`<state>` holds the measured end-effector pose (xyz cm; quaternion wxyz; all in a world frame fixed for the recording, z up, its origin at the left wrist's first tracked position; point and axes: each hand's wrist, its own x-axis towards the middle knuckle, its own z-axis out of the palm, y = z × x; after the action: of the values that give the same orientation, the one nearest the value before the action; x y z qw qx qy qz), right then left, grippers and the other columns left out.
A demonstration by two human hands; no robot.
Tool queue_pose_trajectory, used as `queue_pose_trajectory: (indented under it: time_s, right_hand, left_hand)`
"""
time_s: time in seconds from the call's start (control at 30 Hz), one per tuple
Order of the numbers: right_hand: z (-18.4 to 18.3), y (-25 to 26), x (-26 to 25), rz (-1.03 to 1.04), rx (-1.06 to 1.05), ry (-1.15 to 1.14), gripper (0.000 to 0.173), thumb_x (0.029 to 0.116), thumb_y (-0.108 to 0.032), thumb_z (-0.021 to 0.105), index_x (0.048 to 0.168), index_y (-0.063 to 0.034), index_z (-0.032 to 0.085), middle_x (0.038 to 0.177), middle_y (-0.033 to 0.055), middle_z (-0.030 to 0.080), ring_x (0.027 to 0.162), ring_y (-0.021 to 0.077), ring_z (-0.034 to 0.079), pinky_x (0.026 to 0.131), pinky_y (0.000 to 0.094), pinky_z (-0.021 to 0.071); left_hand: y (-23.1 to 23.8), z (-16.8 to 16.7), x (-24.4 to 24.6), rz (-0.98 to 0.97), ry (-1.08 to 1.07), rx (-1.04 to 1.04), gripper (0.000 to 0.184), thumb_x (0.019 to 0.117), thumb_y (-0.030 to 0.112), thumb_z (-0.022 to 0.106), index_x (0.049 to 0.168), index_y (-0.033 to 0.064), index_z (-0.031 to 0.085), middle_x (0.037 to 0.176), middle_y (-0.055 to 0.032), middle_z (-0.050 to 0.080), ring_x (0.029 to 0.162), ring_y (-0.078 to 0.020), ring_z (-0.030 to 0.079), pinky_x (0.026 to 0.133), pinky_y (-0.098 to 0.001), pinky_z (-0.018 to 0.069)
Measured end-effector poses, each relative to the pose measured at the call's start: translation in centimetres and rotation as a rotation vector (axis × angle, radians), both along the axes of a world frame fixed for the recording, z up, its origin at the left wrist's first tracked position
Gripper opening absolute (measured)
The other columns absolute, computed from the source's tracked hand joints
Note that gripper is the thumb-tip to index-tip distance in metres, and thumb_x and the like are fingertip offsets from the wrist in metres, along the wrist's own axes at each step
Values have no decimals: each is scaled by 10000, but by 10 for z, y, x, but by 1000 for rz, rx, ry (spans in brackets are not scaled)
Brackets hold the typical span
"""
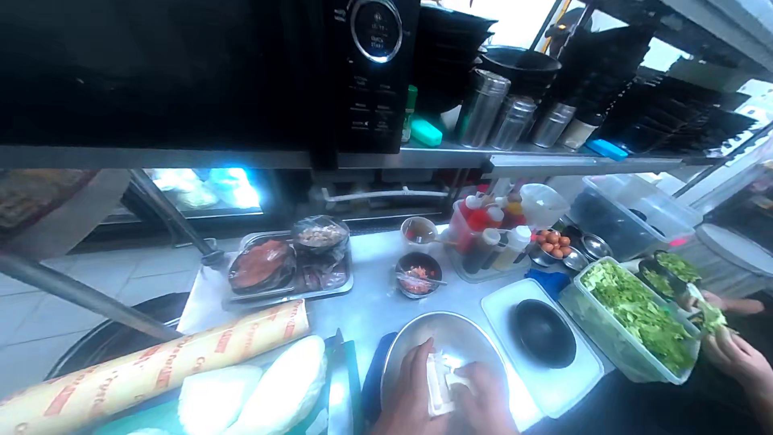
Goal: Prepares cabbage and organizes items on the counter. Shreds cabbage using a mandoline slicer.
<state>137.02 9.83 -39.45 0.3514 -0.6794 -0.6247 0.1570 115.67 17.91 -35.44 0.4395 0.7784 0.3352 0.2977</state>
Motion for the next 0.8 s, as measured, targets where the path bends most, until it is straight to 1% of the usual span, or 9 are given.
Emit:
queue_pose_trajectory:
  time_s: [0.07,0.13,0.2,0.33,0.47,0.6,0.67,0.77,0.8]
  right_hand:
    - [-12,3,4,-16,-15,-36,165,931,-229,716,1083,-169,739,1050,-34,719,1004,73,683,902,311,600]
    - [-32,0,19,-65,-201,-72,212,915,-253,709,1100,-154,742,1063,3,731,1016,128,693,929,376,588]
    - [-31,-2,22,-59,-266,-55,237,919,-271,711,1124,-156,736,1076,14,731,1024,138,695,937,396,585]
    - [-8,3,5,33,-7,-21,163,942,-225,713,1098,-187,742,1056,-43,718,1007,63,680,898,305,601]
    - [-39,-1,22,-63,-218,-56,218,911,-241,714,1106,-146,745,1072,16,731,1025,136,693,939,386,585]
    - [1,6,2,39,7,-8,173,937,-216,719,1101,-169,744,1051,-31,723,1004,76,686,900,313,602]
    - [-7,7,2,37,45,-20,161,934,-204,712,1090,-177,742,1045,-44,718,1003,63,680,900,293,600]
    - [-42,-1,22,-57,-203,-57,215,917,-242,709,1109,-151,740,1064,4,729,1022,121,690,935,368,584]
    - [-41,-2,23,-56,-222,-50,219,917,-244,712,1112,-149,739,1066,10,730,1021,126,691,934,376,584]
  left_hand:
    - [1,0,1,-1,13,4,1169,673,329,911,1585,32,242,1476,-166,486,1375,-248,484,1144,-395,451]
    - [1,0,1,-9,11,0,1168,673,322,909,1585,31,239,1476,-166,488,1376,-246,484,1144,-397,451]
    - [1,1,0,-9,13,2,1170,679,330,913,1588,32,237,1483,-169,484,1376,-247,487,1139,-399,457]
    - [1,-1,0,0,37,4,1174,674,349,905,1592,52,234,1489,-155,475,1374,-233,485,1133,-392,462]
    - [0,-1,0,-7,17,15,1169,675,337,911,1583,29,242,1486,-163,483,1383,-249,476,1147,-400,445]
    - [1,-3,0,0,20,18,1172,673,345,908,1589,51,239,1492,-147,479,1379,-241,483,1139,-397,458]
    - [0,0,0,-4,40,6,1171,672,352,907,1589,54,241,1491,-144,476,1381,-236,479,1135,-392,460]
    - [1,-1,0,-12,31,12,1167,681,354,906,1589,48,240,1488,-152,478,1383,-237,477,1143,-391,452]
    - [1,-1,0,-13,28,17,1163,686,354,906,1590,46,241,1490,-155,479,1385,-241,475,1146,-395,447]
